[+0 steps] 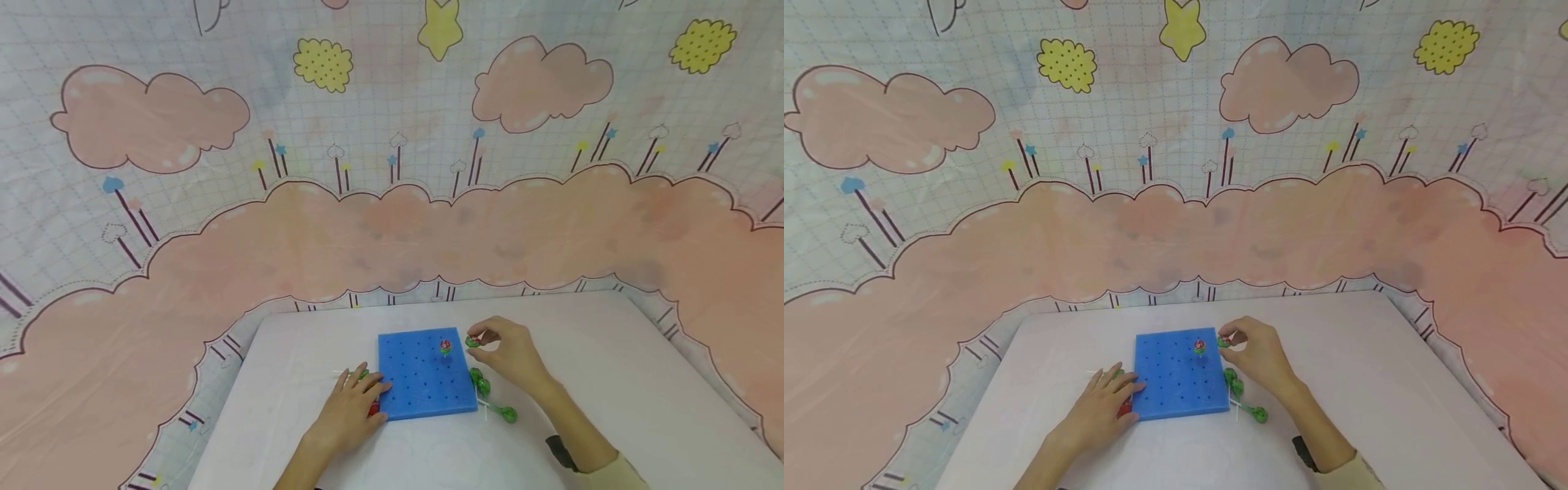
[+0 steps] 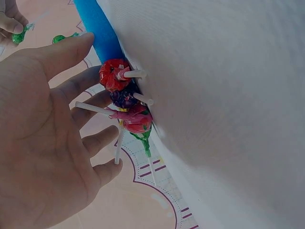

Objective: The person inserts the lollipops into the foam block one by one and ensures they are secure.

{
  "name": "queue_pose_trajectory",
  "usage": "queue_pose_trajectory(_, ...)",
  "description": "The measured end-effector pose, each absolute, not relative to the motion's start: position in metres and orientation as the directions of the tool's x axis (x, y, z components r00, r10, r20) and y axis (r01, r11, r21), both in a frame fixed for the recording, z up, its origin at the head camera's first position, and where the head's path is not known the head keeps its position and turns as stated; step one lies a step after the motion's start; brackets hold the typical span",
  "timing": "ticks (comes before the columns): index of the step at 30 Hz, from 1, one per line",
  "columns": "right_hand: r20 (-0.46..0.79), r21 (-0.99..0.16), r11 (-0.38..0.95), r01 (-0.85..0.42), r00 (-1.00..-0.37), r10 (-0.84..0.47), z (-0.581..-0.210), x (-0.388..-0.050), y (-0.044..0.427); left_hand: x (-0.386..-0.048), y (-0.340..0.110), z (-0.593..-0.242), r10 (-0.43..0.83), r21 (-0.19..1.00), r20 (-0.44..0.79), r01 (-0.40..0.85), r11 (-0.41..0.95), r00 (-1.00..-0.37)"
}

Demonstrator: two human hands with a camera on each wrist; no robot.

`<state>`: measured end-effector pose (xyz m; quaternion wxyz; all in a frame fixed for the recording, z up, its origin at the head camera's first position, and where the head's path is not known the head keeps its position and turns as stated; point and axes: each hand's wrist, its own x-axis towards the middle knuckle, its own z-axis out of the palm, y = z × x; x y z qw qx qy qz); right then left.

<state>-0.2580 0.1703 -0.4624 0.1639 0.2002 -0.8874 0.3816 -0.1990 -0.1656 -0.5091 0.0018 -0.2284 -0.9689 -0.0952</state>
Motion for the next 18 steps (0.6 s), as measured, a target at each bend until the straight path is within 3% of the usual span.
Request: queue_pose_trajectory(18,0.46,-0.58,0.634,-0.511,-0.848,-0.263,-0.461,-0.258,0.154,-0.199,-0.167,-0.512,0.452,0.178,0.054,0.454,0.873,-0.89)
